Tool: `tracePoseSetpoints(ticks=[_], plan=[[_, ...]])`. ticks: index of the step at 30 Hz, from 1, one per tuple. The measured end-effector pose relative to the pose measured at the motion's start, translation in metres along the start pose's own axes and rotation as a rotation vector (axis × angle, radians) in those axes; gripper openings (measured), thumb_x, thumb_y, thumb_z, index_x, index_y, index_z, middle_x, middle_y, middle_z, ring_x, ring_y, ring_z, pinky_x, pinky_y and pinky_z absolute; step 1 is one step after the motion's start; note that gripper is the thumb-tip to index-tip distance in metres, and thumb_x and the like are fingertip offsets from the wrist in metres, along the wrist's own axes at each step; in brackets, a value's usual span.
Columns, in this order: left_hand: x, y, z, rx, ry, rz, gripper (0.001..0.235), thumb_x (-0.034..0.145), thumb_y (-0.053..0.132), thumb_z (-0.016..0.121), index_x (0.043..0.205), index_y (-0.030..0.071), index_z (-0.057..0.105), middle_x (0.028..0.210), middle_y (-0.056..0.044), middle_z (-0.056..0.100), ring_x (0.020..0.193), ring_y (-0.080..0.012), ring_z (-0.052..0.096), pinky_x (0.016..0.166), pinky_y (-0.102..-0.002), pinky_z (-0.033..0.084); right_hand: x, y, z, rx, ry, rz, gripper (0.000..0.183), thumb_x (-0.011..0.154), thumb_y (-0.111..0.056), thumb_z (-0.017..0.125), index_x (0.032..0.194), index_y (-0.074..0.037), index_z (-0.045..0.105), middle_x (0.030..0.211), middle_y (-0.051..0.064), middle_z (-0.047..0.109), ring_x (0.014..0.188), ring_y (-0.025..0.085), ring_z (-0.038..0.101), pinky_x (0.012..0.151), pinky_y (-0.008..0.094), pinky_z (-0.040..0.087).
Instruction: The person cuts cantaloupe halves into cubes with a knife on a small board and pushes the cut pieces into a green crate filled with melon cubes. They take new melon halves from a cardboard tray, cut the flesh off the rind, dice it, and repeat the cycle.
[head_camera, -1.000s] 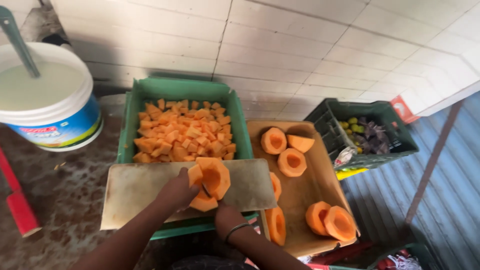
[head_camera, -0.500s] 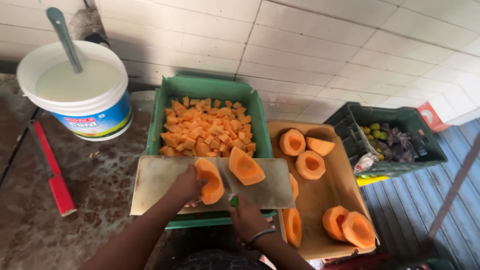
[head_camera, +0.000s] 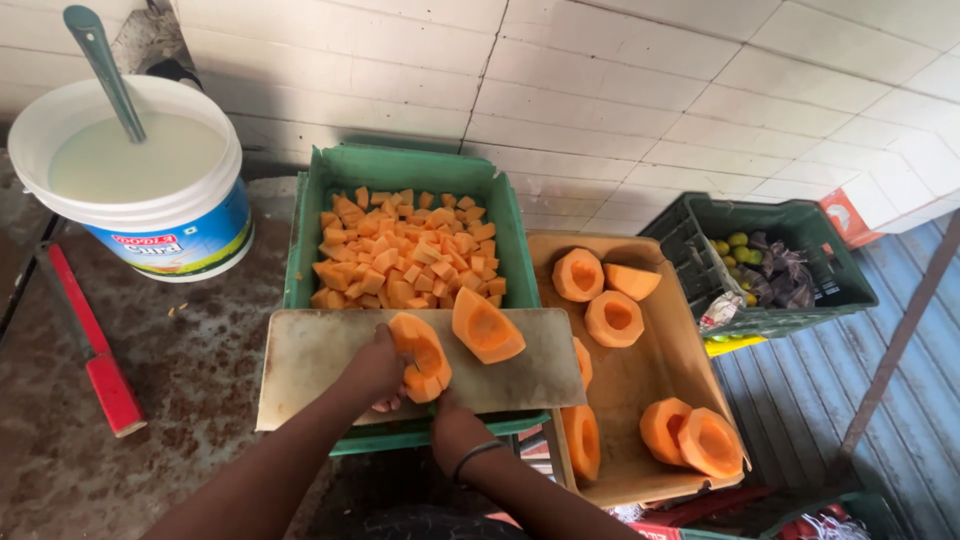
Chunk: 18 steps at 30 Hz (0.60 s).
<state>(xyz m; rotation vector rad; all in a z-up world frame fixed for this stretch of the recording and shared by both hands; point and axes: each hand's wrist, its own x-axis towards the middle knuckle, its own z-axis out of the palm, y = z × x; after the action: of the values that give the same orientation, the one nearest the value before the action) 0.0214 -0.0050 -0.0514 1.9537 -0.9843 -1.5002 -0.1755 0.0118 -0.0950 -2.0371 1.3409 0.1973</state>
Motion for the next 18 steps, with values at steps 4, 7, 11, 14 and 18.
tracePoseSetpoints(ticks=[4, 7, 11, 14, 18], plan=[[-0.005, 0.002, -0.004, -0.052, 0.005, 0.022, 0.039, 0.101, 0.024, 0.060, 0.125, 0.004, 0.036, 0.064, -0.015, 0.066, 0.043, -0.0258, 0.062, 0.038, -0.042, 0.049, -0.024, 0.008, -0.027, 0.050, 0.044, -0.095, 0.035, 0.096, -0.018, 0.057, 0.123, 0.000, 0.044, 0.096, 0.035, 0.068, 0.095, 0.054, 0.064, 0.084, 0.058, 0.051], [-0.001, -0.003, -0.024, 0.032, -0.007, 0.059, 0.047, 0.097, 0.029, 0.065, 0.130, 0.006, 0.042, 0.077, -0.018, 0.071, 0.055, -0.0296, 0.067, 0.048, -0.044, 0.055, -0.053, 0.035, -0.047, 0.135, 0.229, -0.197, 0.029, 0.095, -0.019, 0.061, 0.117, -0.004, 0.052, 0.089, 0.027, 0.070, 0.087, 0.049, 0.067, 0.075, 0.058, 0.051], [-0.011, 0.022, -0.065, 0.504, 0.098, 0.578, 0.104, 0.069, 0.034, 0.095, 0.148, 0.009, 0.032, 0.139, -0.026, 0.044, 0.121, -0.0432, 0.044, 0.096, -0.058, 0.043, -0.092, 0.047, -0.081, 0.121, 0.423, -0.377, 0.016, 0.099, -0.022, 0.057, 0.108, -0.009, 0.055, 0.080, 0.013, 0.065, 0.061, 0.027, 0.066, 0.051, 0.042, 0.054], [-0.031, 0.065, -0.061, 0.958, -0.082, 0.746, 0.125, 0.055, 0.032, 0.103, 0.156, 0.026, 0.029, 0.165, -0.016, 0.023, 0.146, -0.0389, 0.027, 0.113, -0.058, 0.033, -0.093, 0.066, -0.072, 0.650, 0.263, 0.068, 0.023, 0.098, -0.030, 0.057, 0.105, -0.008, 0.057, 0.062, 0.005, 0.058, 0.044, 0.016, 0.058, 0.041, 0.036, 0.051], [-0.007, 0.080, -0.025, 1.435, -0.384, 0.828, 0.114, 0.053, 0.030, 0.099, 0.152, 0.041, 0.043, 0.162, -0.002, 0.037, 0.142, -0.0326, 0.042, 0.107, -0.054, 0.043, -0.071, 0.083, -0.045, 0.888, 0.269, 0.007, 0.024, 0.103, -0.028, 0.058, 0.101, -0.005, 0.054, 0.064, 0.001, 0.051, 0.045, 0.010, 0.050, 0.040, 0.029, 0.044]])
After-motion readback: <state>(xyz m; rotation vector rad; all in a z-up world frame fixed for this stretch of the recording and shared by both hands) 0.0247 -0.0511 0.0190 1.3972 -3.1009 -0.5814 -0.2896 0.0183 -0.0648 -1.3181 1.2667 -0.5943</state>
